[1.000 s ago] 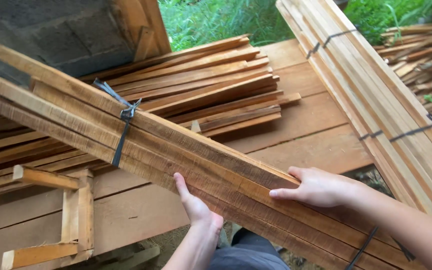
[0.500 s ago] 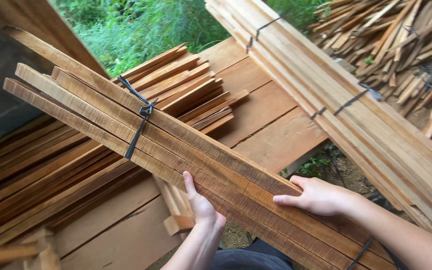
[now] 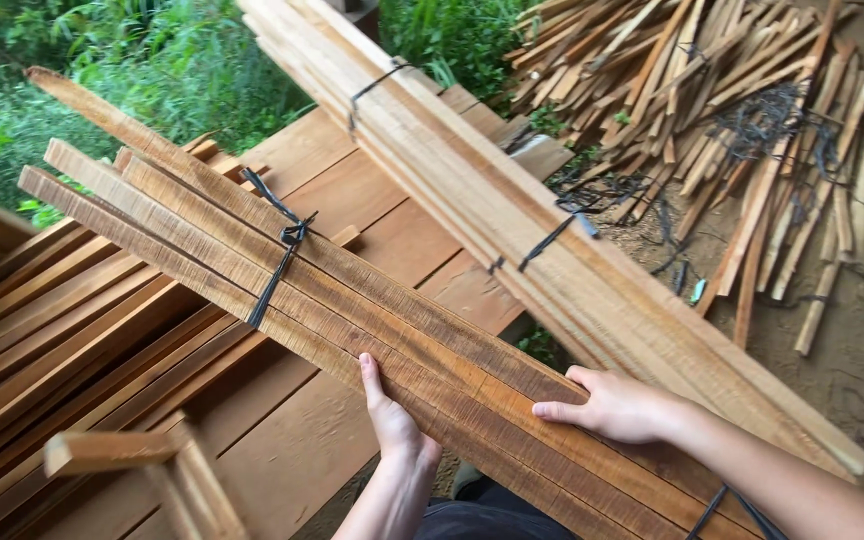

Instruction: The person stacks long wooden planks on a wooden frame and secures them into bundles using black straps. They tie knots to fasten the straps around the wood and then lift the completed bundles to place them on a larger stack nearby.

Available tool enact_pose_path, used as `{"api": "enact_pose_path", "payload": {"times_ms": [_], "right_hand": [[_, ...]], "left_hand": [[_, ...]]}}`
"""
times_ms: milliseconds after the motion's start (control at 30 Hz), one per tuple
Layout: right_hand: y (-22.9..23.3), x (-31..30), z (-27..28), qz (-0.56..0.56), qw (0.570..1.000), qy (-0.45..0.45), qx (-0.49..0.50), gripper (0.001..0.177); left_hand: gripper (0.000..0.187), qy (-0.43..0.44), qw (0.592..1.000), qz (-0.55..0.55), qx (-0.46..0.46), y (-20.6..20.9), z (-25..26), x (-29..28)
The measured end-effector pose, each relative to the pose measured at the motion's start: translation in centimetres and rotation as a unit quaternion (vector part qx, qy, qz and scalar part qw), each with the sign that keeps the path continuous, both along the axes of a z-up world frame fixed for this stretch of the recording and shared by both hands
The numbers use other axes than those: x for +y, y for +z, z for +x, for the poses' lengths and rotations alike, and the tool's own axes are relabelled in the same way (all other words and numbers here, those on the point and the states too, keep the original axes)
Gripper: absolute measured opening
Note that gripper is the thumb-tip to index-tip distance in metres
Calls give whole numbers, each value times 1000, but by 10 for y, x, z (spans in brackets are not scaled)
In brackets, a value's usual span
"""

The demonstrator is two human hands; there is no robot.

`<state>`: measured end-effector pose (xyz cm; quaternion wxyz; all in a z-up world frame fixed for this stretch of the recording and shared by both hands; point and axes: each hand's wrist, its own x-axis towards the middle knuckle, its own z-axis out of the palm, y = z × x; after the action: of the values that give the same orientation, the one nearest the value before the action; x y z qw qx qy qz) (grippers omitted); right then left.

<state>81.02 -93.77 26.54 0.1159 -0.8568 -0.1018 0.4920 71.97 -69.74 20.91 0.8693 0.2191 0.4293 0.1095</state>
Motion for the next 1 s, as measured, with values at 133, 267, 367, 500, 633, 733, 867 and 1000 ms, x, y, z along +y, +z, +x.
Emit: {"api": "enact_pose_path", "payload": {"times_ms": [133,267,367,500,633,733,867,1000], "right_hand": [[-1,-28,40,-9,1000,-16,12,107],[-21,-44,81,-29,999,2,19,120],[-30,-46,114,-17,1000,10,-1,126],[-30,-30,163,1,1000,4,22,129],[-15,0,218,0,999,1,44,123],[-49,5,256,19,1000,-8,23,128],[-64,26,303,48,999,0,-3,125],[-61,57,334,102,994,-32,28,119]], "left_hand": [[84,-5,999,-38,1,-7,43,-30],[88,-18,999,-8,50,-9,85,-38],[92,-37,997,-5,70,-3,122,-34],[97,-57,994,4,89,-3,169,-17],[100,-24,999,-11,26,-12,229,7],[100,-58,996,9,64,-6,269,29],[101,-93,994,22,58,-5,323,55],[98,-103,992,47,54,-7,373,77]]}}
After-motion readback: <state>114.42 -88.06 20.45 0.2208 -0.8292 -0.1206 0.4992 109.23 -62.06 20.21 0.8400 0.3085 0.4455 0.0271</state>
